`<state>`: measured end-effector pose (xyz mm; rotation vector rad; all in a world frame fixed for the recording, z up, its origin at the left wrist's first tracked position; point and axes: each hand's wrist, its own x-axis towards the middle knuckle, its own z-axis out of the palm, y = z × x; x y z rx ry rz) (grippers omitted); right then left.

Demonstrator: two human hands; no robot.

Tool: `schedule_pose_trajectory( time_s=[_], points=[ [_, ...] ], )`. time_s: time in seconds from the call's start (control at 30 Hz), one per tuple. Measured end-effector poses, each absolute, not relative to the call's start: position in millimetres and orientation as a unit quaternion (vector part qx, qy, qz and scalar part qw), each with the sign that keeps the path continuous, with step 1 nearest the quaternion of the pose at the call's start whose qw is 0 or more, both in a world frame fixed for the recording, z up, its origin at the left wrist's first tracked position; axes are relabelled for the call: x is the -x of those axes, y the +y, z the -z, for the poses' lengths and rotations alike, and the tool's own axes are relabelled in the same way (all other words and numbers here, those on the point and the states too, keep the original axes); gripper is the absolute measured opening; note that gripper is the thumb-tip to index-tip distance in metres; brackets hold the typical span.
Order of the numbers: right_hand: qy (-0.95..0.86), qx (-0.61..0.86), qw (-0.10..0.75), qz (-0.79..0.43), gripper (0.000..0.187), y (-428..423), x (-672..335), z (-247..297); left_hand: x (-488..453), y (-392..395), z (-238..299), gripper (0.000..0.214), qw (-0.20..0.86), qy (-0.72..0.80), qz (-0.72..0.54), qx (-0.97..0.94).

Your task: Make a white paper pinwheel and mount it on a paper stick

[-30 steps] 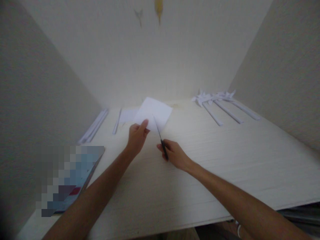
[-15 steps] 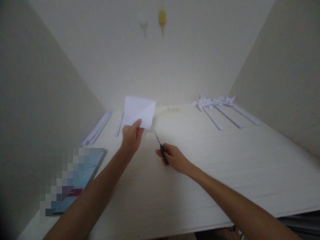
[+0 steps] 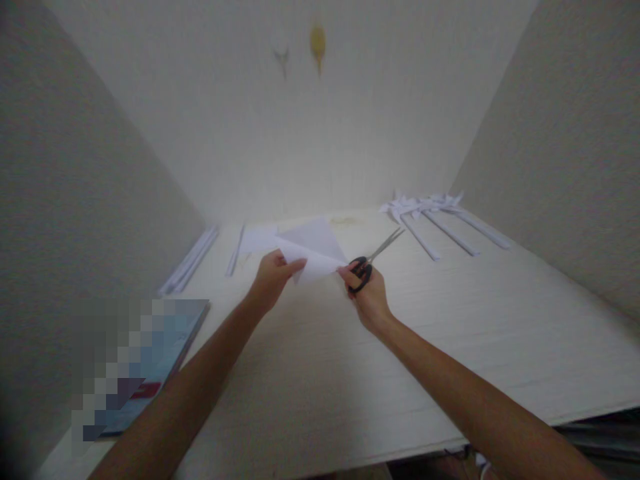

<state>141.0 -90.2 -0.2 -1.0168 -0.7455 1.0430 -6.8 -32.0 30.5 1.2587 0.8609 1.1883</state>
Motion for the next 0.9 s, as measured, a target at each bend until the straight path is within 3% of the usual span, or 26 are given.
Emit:
schedule_pose_trajectory(
  time_s=[0.4,0.73,0.9],
  points=[
    [-0.321,0.436,0.677,-0.499,0.028,-88,-139,6,8,-38,-31,0.017,0.574,0.381,-0.432,-0.582],
    [-0.254,0.433,0.732,-0.460,0.029,-85,-139,5,-3,-38,-9,0.019,0.762,0.289,-0.399,-0.420],
    [-0.249,0.450,0.737,-0.439,0.031,-86,-138,4,-11,-46,-4,0.014,0.720,0.295,-0.397,-0.487]
  ],
)
